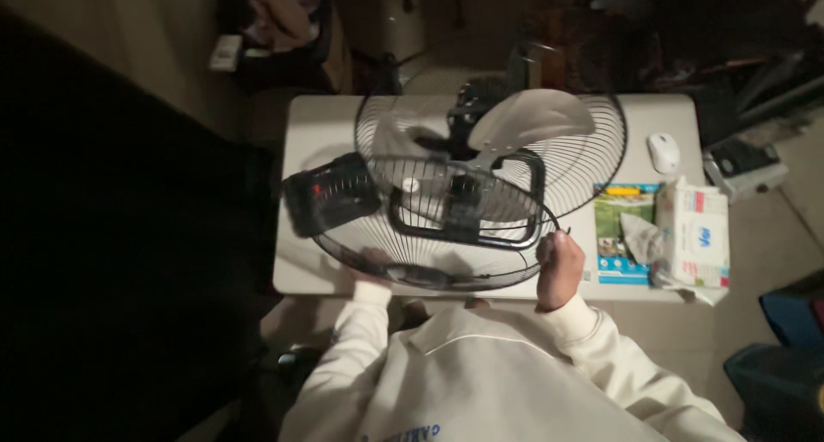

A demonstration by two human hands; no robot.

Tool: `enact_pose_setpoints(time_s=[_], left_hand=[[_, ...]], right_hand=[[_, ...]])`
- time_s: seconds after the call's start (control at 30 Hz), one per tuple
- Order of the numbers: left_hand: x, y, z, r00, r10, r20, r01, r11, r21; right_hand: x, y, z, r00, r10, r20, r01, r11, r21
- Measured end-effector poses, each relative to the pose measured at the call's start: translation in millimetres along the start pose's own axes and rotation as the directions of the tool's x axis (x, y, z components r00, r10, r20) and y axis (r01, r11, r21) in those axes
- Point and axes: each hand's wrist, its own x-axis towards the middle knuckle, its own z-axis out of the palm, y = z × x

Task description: The person disassembles a table fan on a white table. They remove the front grille, then use a cordless drill to remove the fan blade, followed by a screwdriver to loosen the neck joint. The components are placed on the table.

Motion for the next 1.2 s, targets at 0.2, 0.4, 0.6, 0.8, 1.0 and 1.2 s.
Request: enact_pose_setpoints(time_s=[0.2,0.4,0.6,0.8,1.0,1.2], left_hand=[[-20.0,90.8,13.5,0.937,0.257,0.238,-0.070,-0.528,0.846],[-29.7,164.5,18.6,0.853,0.507,0.125,0.513,-0.859,-0.011],[-24.2,242.3,6.5,0.849,0.521,0.094,0.425,-0.566,-0.706],[-4.1,315.2,-4.9,0.867,0.498,-0.012,0.198,-0.366,-0.909],[40.2,359.1,-21.9,0.860,0.474,0.189,0.410,-0.421,-0.809],[71.5,366.5,-35.4,0.822,0.343,0.454,0.543,-0.234,-0.806]], right_hand=[[13.4,-3.1,-98.0,0.926,-0.375,-0.035,0.293,0.777,-0.557],[34.5,-18.7,-246.8,0.944,-0.021,-0.330,0.113,0.958,0.264],[21.2,-44.3,-360.6,0.890,0.072,-0.450,0.075,0.950,0.302],[-12.1,-65.0,-410.3,0.781,0.115,-0.613,0.053,0.967,0.249],[-29.6,-61.9,-413.8,0.586,0.130,-0.800,-0.041,0.991,0.131],[-25.4,-37.7,-401.4,0.508,0.132,-0.851,-0.200,0.979,0.032]])
